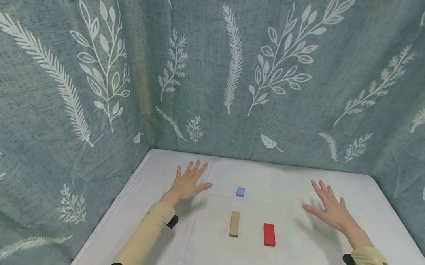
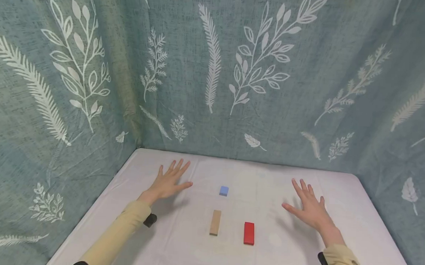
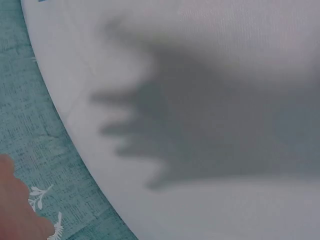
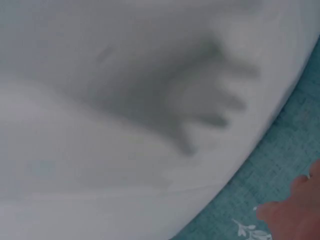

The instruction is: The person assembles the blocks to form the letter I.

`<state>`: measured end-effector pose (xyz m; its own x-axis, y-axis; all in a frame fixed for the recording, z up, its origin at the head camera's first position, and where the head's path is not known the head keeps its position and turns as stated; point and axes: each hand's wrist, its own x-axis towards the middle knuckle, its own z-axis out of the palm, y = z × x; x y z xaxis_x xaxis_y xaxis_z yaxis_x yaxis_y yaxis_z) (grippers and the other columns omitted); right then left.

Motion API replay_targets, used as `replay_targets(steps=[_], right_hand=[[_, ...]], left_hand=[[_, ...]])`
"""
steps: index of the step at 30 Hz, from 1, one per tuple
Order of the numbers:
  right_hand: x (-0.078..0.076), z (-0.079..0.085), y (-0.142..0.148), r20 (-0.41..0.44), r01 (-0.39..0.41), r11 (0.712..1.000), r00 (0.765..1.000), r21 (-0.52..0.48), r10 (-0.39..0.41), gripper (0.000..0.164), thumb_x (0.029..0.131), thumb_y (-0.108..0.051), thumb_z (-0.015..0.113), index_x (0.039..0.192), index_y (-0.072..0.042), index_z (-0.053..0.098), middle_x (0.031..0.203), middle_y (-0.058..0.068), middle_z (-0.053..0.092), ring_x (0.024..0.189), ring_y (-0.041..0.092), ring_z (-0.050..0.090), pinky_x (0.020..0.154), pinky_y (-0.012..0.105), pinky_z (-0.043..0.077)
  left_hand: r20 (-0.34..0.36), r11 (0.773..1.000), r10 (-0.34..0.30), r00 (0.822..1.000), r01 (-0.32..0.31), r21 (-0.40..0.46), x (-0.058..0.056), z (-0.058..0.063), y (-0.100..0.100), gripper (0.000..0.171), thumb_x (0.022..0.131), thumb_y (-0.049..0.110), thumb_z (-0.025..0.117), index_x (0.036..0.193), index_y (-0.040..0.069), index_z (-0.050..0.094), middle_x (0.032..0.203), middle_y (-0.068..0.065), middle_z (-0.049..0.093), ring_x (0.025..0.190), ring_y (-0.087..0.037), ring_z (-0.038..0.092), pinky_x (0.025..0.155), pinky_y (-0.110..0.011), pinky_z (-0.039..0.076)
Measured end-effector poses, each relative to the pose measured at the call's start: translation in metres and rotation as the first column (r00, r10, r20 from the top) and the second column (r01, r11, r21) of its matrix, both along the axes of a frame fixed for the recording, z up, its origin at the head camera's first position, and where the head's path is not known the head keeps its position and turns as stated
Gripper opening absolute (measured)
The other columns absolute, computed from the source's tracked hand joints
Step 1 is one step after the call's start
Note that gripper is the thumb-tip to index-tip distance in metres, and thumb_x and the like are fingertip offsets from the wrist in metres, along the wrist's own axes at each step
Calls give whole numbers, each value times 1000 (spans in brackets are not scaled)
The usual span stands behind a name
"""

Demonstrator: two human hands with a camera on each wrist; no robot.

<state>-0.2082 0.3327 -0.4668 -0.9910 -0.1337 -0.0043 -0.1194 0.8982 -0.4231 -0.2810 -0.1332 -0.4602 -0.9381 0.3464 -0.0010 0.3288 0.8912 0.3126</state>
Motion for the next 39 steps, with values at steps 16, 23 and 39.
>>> replay_targets(steps=[16, 23, 39], right_hand=[[3, 4, -25, -53, -160, 986, 986, -57, 157, 91, 83, -47, 68, 153, -17, 19, 155, 22, 22, 140, 49, 20, 105, 74, 14], [7, 2, -34, -64, -221, 971, 974, -89, 216, 90, 80, -46, 71, 151, -15, 25, 154, 21, 27, 138, 48, 25, 108, 68, 21], [14, -3, -50, 9, -300, 946, 953, -125, 304, 90, 76, -47, 74, 150, -24, 28, 152, 14, 35, 137, 39, 36, 104, 58, 39]], left_hand=[[-12, 991, -102, 995, 103, 83, 3, -1, 12, 81, 89, 60, 50, 153, 26, 13, 160, -5, 13, 148, -30, 9, 117, -63, 0], [-7, 984, -139, 990, 139, 108, 5, -2, 16, 84, 88, 60, 53, 153, 25, 13, 160, -5, 15, 148, -30, 12, 118, -61, 5], [53, 926, -291, 955, 267, 266, 12, -6, 31, 80, 88, 48, 62, 152, 17, 23, 158, -6, 21, 147, -30, 16, 119, -58, 6]])
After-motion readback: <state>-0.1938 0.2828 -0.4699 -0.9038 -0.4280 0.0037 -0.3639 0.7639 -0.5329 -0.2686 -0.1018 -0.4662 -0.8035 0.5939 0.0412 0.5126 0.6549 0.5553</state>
